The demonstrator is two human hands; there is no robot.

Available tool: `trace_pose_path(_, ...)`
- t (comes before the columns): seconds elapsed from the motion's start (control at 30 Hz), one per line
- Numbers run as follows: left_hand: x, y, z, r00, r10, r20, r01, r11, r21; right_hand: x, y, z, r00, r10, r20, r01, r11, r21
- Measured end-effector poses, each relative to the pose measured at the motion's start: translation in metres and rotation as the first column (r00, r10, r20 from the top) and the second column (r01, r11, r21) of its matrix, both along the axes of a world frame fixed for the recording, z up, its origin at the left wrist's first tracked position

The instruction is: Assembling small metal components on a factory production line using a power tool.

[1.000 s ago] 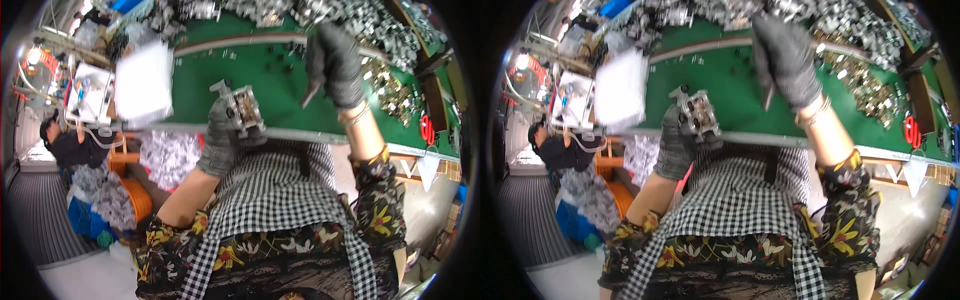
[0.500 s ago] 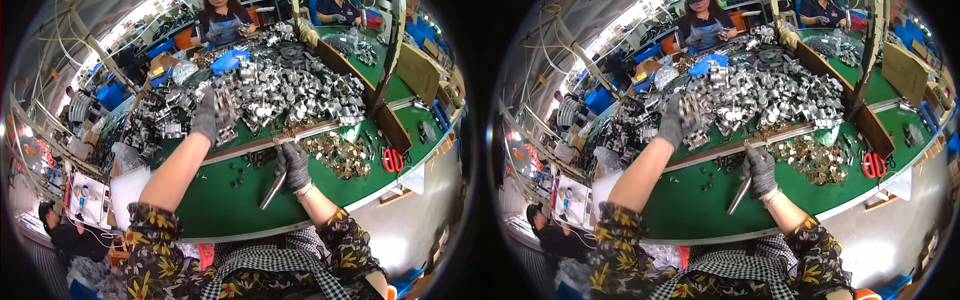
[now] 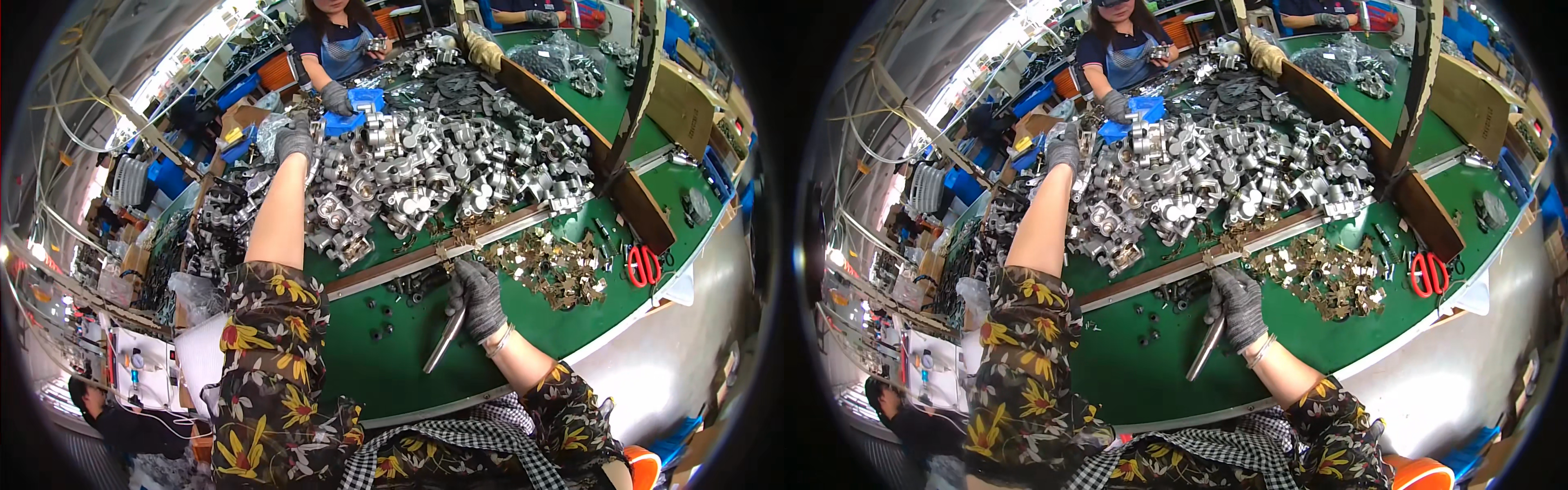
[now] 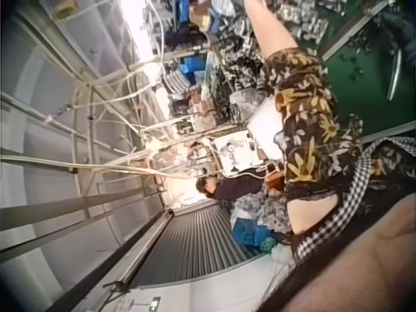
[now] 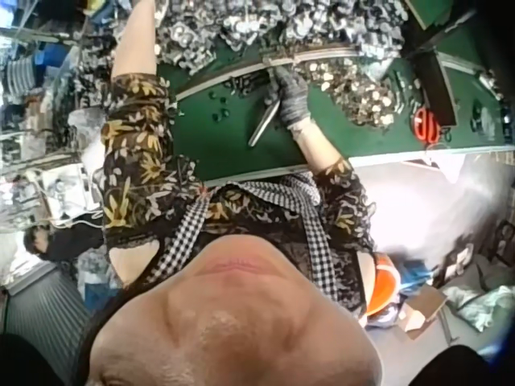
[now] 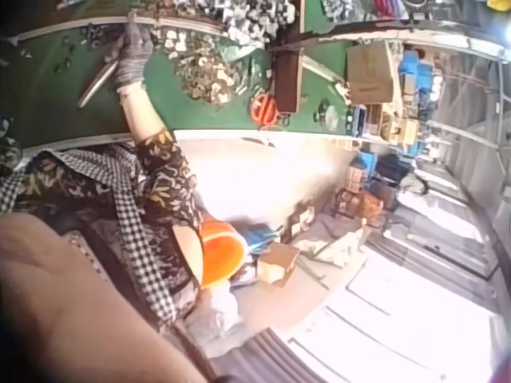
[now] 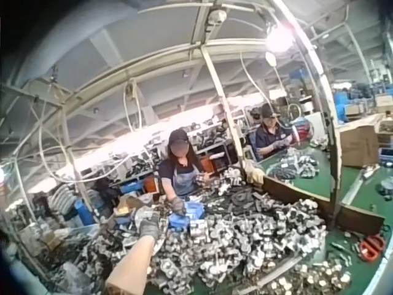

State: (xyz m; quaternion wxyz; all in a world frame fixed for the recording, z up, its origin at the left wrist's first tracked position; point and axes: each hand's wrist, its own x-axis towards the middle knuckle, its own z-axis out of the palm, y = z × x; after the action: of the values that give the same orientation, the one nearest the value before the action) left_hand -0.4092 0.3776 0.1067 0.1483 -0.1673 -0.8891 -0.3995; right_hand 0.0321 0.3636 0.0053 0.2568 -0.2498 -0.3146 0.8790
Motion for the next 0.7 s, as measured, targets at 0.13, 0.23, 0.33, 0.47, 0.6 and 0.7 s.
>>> trace_pose_path(0.13, -0.073, -0.014, -0.011, 0.953, -0.207, 0.220, 0.288, 0.839, -0.461, -0.006, -0.009, 0.009, 0.998, 0.055, -0.014, -0.055, 0.998, -0.020)
trace_pose_path(0.23, -0.073, 0.003, -0.035, 0.974, -0.181, 0.133, 0.224, 0.790, -0.570, -0.005, -0.005, 0.004, 0.999, 0.037, 0.017, -0.036, 0.998, -0.043)
trace_pose_path(0.33, -0.027, 0.021, -0.022, 0.964, -0.208, 0.166, 0.266, 0.763, -0.589, 0.004, 0.001, -0.001, 0.999, -0.029, 0.018, 0.029, 0.999, 0.020)
trace_pose_path(0.47, 0.046, 0.003, 0.034, 0.946, -0.260, 0.192, 0.323, 0.778, -0.539, 0.001, -0.001, 0.003, 1.000, -0.005, 0.012, 0.005, 0.999, 0.037)
trace_pose_path(0.6, 0.085, 0.032, 0.052, 0.821, -0.346, -0.454, 0.123, 0.884, -0.451, -0.001, -0.002, 0.000, 0.999, 0.019, 0.029, -0.020, 0.999, 0.045)
trace_pose_path(0.7, 0.167, 0.078, 0.049, 0.442, -0.579, -0.685, 0.609, 0.754, -0.245, 0.000, 0.003, -0.006, 0.999, -0.009, 0.053, 0.007, 1.000, 0.028)
